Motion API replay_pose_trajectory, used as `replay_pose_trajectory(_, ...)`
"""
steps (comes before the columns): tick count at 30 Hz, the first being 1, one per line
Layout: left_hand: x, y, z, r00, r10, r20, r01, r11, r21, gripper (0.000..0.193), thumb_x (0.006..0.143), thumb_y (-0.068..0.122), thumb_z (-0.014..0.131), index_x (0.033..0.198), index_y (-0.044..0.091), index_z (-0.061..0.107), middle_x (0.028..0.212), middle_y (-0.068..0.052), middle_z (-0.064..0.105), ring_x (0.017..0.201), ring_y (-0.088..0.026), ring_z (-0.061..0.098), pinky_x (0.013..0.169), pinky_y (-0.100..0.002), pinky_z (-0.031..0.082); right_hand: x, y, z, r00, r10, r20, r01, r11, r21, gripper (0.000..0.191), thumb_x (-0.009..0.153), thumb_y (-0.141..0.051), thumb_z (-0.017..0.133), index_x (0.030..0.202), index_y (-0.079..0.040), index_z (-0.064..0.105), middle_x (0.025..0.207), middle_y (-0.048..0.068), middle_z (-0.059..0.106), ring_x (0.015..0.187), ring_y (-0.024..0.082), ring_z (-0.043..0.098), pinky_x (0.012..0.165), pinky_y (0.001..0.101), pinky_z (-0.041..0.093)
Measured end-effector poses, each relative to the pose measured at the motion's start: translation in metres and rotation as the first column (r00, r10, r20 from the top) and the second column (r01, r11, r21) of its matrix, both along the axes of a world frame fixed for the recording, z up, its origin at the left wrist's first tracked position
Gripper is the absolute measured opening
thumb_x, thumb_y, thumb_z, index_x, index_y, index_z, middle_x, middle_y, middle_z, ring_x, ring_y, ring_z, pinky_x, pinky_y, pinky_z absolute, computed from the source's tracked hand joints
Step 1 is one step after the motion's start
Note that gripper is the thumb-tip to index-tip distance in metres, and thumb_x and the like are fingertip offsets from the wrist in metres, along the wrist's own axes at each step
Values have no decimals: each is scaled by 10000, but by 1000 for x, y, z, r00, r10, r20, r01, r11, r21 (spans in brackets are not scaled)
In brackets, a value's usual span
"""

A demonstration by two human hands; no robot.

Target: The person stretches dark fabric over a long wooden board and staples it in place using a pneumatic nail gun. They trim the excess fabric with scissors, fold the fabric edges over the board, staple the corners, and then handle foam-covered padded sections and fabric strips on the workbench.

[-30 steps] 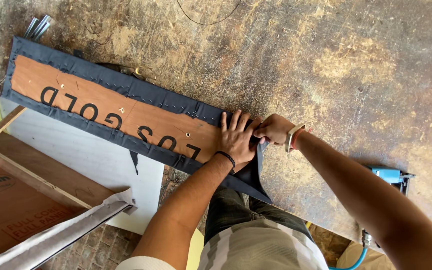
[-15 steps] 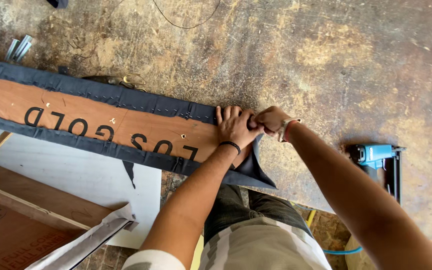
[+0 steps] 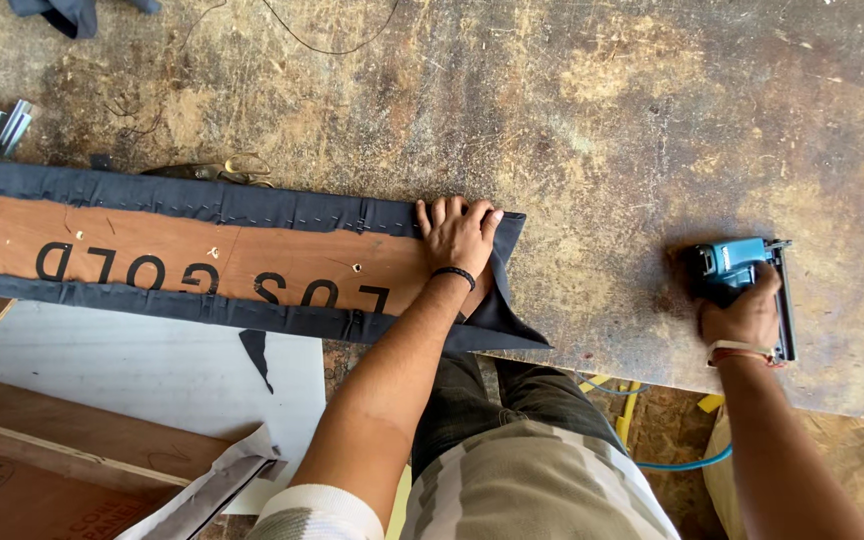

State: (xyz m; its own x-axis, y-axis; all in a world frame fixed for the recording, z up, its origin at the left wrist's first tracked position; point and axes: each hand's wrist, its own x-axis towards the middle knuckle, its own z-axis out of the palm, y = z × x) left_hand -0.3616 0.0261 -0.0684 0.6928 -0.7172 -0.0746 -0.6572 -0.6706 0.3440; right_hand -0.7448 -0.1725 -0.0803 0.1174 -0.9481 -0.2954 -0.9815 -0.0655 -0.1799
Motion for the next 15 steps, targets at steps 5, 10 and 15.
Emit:
replay_pose_trajectory(5,2,-1,-11,999,-17,35,17,1000,14,371,1036,554,444,1107,313,718,1123,-48,634,1238,-282,505,1226,-615,114,27,-5,37,959,103,262,-101,995,-21,733,843,-305,898,1362,5,484,1238,262,687,1092,374,671,918,464,554)
replay_pose_trajectory(10,0,-2,-8,999,-14,50,16,999,-35,339,1040,507,456,1102,302,719,1122,-45,633,1245,-268,508,1226,-599,126,136,28,98,841,125,526,-321,899,299,529,766,-183,859,1234,-43,657,1122,120,735,952,227,713,797,334,577)
replay_pose_trajectory(15,-1,-1,3,999,-15,38,16,999,-38,341,1036,509,463,1066,295,726,1098,-40,633,1230,-276,507,1226,-600,136,217,41,115,923,365,119,-377,803,462,614,863,-486,810,986,109,718,864,257,765,725,344,752,679,413,622)
